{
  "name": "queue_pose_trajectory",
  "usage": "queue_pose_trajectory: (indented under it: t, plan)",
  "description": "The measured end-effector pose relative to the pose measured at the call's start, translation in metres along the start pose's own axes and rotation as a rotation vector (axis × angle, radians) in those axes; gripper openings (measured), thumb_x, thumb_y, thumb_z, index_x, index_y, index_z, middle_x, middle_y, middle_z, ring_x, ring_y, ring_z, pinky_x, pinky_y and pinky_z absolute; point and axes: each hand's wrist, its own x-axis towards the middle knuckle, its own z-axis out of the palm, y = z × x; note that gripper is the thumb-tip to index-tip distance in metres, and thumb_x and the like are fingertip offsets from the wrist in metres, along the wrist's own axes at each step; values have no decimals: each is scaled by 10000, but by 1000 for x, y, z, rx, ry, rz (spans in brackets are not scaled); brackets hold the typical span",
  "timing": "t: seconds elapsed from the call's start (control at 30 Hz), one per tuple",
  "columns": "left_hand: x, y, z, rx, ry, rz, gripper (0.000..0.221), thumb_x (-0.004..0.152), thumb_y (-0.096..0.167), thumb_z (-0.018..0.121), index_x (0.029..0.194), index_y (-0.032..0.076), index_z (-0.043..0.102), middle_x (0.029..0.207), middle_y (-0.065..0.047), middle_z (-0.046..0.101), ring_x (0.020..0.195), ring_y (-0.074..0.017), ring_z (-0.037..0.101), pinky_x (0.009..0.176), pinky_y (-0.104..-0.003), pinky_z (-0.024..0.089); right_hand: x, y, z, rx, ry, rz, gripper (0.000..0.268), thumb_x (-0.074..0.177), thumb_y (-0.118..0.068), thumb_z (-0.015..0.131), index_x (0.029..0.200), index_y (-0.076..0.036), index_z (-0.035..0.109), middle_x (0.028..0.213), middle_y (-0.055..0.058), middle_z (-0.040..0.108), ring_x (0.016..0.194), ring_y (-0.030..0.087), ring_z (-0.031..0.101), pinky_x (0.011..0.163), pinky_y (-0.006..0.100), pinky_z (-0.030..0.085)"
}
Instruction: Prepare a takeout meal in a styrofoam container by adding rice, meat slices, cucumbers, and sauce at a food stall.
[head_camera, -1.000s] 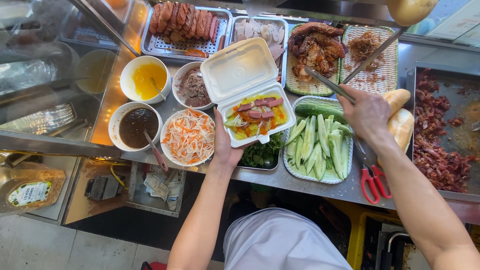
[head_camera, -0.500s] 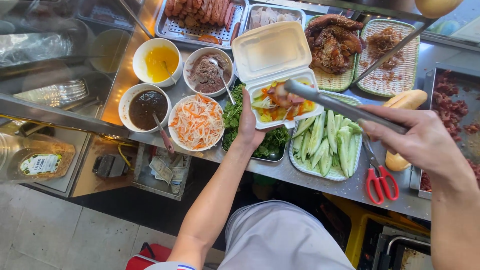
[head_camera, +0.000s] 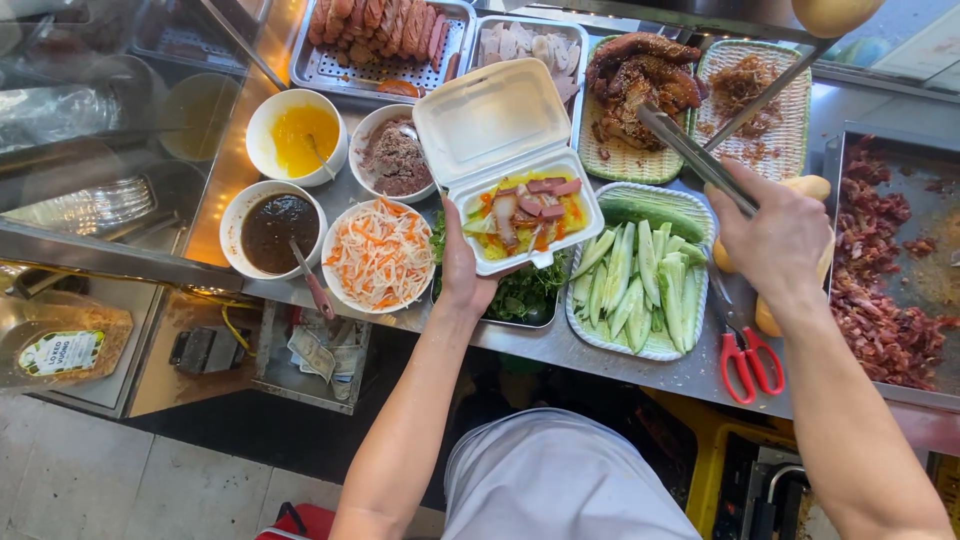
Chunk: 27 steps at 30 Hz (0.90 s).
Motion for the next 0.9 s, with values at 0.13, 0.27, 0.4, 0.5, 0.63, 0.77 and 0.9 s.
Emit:
queue_pose_trajectory:
  t: [0.13, 0.27, 0.4, 0.5, 0.63, 0.77, 0.9]
  plan:
    - [-5, 4, 0, -13, 7, 8, 790, 1003, 689, 307, 1574, 145, 361, 1517, -106, 511, 1348, -321, 559, 1007, -545, 556, 40, 45, 62, -183, 178, -64, 382, 993, -356, 778, 1348, -215, 762, 924, 163, 752, 837, 363, 716, 715, 484, 547]
    - [-9, 6, 0, 27, 53, -10, 790, 978, 704, 297, 1567, 180, 351, 1512, -93, 503, 1347, -312, 553, 977, -563, 563, 57, 34, 77, -159, 142, -57, 363, 1009, -348, 751, 1350, -225, 747, 868, 140, 727, 775, 334, 706, 670, 489, 535]
    - [-10, 3, -7, 20, 36, 16, 779, 1000, 696, 308, 1582, 180, 350, 1540, -97, 491, 1381, -315, 537, 1017, -551, 558, 54, 19, 78, -212, 49, -41, 366, 1003, -360, 736, 1352, -249, 738, 819, 117, 709, 722, 313, 690, 621, 483, 519]
    - [-13, 6, -8, 9, 38, 15, 772, 1005, 692, 309, 1586, 184, 349, 1547, -97, 484, 1385, -317, 530, 1018, -551, 555, 49, 16, 79, -300, 35, -115, 368, 981, -349, 734, 1338, -260, 737, 810, 99, 688, 703, 306, 680, 574, 485, 504]
    - [-15, 9, -5, 7, 70, -4, 770, 988, 692, 308, 1575, 195, 341, 1537, -94, 481, 1375, -322, 532, 999, -567, 559, 50, 18, 82, -368, 43, -176, 333, 1006, -337, 701, 1333, -277, 723, 824, 91, 671, 704, 313, 685, 569, 488, 506]
    - [-15, 8, -8, 13, 76, 0, 780, 984, 696, 315, 1577, 190, 337, 1543, -101, 477, 1381, -332, 531, 1002, -576, 559, 45, 17, 83, -398, 20, -199, 310, 1024, -324, 677, 1330, -284, 711, 828, 86, 676, 688, 321, 689, 575, 488, 515]
    - [-16, 10, -9, 15, 73, 10, 789, 987, 699, 314, 1580, 178, 336, 1547, -110, 475, 1383, -339, 533, 1001, -578, 561, 37, 24, 79, -399, 17, -210, 321, 1026, -329, 676, 1341, -281, 715, 808, 74, 689, 666, 302, 686, 584, 472, 520]
